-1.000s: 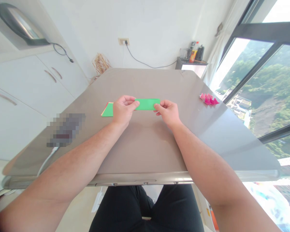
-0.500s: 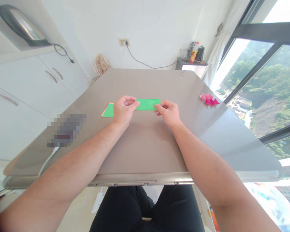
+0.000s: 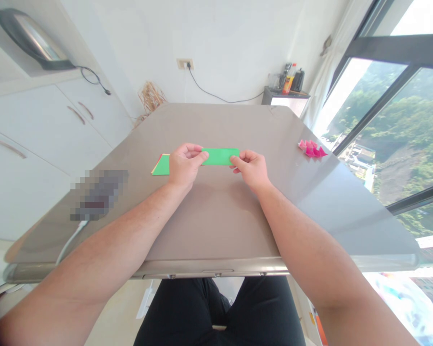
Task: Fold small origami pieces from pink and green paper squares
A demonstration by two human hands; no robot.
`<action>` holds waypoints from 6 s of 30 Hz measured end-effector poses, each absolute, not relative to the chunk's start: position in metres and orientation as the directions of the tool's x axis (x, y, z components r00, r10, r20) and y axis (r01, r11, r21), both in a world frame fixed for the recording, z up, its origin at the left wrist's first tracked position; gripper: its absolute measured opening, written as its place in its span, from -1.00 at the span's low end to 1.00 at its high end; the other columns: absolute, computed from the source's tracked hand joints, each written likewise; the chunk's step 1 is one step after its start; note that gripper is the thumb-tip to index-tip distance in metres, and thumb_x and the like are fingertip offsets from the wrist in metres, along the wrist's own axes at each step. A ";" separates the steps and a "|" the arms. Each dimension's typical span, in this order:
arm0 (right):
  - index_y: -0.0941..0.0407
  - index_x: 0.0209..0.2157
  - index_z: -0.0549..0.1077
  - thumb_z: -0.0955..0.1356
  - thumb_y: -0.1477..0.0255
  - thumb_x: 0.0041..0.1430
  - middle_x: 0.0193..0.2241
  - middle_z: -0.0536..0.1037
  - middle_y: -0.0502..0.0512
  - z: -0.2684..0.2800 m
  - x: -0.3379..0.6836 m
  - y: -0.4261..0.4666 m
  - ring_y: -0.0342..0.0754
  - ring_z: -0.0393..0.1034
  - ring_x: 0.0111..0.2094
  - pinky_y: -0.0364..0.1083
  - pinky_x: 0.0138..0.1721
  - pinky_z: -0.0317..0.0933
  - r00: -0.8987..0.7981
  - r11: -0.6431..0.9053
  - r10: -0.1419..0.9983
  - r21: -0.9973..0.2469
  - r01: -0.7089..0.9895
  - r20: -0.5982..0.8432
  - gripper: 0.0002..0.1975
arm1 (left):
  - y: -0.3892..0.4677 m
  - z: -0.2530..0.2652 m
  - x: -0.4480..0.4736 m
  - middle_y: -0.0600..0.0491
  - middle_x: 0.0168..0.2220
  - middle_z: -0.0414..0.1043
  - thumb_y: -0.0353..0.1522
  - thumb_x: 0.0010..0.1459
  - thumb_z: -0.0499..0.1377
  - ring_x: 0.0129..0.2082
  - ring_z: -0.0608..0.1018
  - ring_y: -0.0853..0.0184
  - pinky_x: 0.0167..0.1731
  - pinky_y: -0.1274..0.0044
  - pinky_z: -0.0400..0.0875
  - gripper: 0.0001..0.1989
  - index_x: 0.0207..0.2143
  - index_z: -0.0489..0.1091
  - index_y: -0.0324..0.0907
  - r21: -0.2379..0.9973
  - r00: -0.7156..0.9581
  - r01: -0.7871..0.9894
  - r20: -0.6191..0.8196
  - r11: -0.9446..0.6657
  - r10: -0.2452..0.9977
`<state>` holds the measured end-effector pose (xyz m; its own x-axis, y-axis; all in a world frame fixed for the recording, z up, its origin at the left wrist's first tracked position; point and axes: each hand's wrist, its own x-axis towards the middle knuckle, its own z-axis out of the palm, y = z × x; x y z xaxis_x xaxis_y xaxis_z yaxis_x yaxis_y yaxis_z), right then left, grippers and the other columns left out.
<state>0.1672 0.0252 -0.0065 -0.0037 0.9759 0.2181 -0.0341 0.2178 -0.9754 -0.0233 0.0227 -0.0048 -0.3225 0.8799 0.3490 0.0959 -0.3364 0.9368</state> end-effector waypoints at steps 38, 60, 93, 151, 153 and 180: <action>0.09 -0.56 0.45 0.44 0.37 -0.12 -0.63 0.39 -0.07 0.021 0.162 0.004 -0.17 0.21 -0.57 -0.14 -0.55 0.07 -0.201 0.176 0.972 -0.948 0.264 0.124 -0.88 | 0.002 0.008 -0.018 0.10 -0.44 0.56 -0.33 -0.02 0.35 -0.46 0.58 0.36 -0.42 0.51 0.41 -0.58 -0.05 0.44 -0.10 0.923 0.196 0.201 0.291 -0.328 0.937; 0.07 -0.55 0.41 0.46 0.30 -0.08 -0.62 0.37 -0.08 0.013 0.152 0.006 -0.19 0.16 -0.58 -0.15 -0.56 0.03 -0.047 0.190 0.981 -0.976 0.103 0.187 -0.80 | 0.004 0.000 -0.005 0.06 -0.34 0.63 -0.34 0.03 0.32 -0.31 0.63 0.28 -0.22 0.42 0.52 -0.89 -0.33 0.59 -0.10 0.899 -0.076 0.153 0.424 -0.409 0.903; 0.10 -0.57 0.41 0.43 0.37 -0.05 -0.64 0.37 -0.09 0.011 0.155 0.007 -0.19 0.22 -0.56 -0.14 -0.49 0.10 -0.177 0.199 0.970 -0.965 0.172 0.168 -0.85 | 0.005 0.007 -0.014 0.05 -0.41 0.59 -0.35 -0.06 0.34 -0.39 0.58 0.32 -0.33 0.48 0.43 -0.85 -0.38 0.54 -0.19 0.947 0.137 0.148 0.267 -0.286 0.954; 0.09 -0.59 0.39 0.43 0.42 -0.08 -0.67 0.37 -0.09 0.007 0.149 0.018 -0.18 0.24 -0.57 -0.13 -0.49 0.19 0.109 0.231 0.969 -0.969 -0.093 0.221 -0.86 | 0.007 0.004 -0.010 0.04 -0.50 0.52 -0.13 0.00 0.37 -0.49 0.53 0.35 -0.44 0.50 0.48 -0.68 -0.48 0.47 -0.20 0.977 -0.011 0.119 0.178 -0.175 0.984; 0.09 -0.59 0.39 0.43 0.42 -0.08 -0.67 0.37 -0.09 0.007 0.149 0.019 -0.18 0.24 -0.57 -0.13 -0.49 0.19 0.122 0.229 0.969 -0.967 -0.108 0.215 -0.86 | 0.007 0.003 -0.011 0.04 -0.49 0.52 -0.12 0.00 0.37 -0.49 0.53 0.35 -0.44 0.49 0.48 -0.67 -0.48 0.47 -0.21 0.973 -0.025 0.140 0.189 -0.184 0.982; 0.08 -0.56 0.38 0.41 0.42 -0.07 -0.63 0.35 -0.10 0.004 0.157 0.026 -0.19 0.24 -0.57 -0.13 -0.49 0.20 0.266 0.282 0.932 -0.953 -0.108 0.246 -0.88 | 0.006 0.004 -0.015 0.00 -0.48 0.56 -0.22 0.04 0.32 -0.49 0.56 0.33 -0.41 0.48 0.49 -0.78 -0.46 0.51 -0.20 0.982 0.110 0.170 0.063 -0.082 0.992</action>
<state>0.1568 0.0260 0.0040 0.2657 0.9322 0.2458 -0.1076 0.2820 -0.9534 -0.0149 0.0062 0.0040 0.1105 0.9919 0.0632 0.1704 -0.0816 0.9820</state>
